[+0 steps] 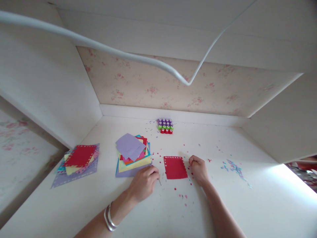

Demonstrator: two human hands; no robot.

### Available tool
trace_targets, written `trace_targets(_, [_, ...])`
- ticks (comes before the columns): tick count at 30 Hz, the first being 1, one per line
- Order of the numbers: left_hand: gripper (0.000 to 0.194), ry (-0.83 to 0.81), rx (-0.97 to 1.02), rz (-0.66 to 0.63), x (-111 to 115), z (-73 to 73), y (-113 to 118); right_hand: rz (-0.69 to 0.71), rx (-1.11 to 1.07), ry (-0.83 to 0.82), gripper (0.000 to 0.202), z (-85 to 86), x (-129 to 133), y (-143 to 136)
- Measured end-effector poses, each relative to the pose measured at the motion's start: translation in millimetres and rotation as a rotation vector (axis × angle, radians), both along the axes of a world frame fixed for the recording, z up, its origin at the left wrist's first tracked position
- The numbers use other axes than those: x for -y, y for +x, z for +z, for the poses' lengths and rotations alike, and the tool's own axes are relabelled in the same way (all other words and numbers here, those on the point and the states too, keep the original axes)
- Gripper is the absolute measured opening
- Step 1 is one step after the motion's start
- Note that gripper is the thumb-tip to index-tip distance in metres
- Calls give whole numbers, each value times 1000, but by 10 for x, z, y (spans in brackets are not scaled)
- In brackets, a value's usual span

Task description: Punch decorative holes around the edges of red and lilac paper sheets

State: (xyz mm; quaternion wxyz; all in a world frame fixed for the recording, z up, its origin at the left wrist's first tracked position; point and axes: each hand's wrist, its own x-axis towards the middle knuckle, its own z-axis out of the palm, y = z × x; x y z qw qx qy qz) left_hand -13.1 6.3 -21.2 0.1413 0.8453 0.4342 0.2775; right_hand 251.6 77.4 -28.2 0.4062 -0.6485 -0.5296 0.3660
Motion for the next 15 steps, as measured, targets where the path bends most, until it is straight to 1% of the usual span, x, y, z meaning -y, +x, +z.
trace_targets(7, [23, -58, -27, 49, 23, 44, -14, 5, 28, 25, 11, -47, -5, 9])
trace_targets(10, [23, -62, -17, 45, 22, 53, -25, 13, 41, 28, 11, -70, -6, 20])
trace_targets(15, [24, -48, -39, 24, 30, 44, -45, 3, 31, -6, 11, -59, 1, 30])
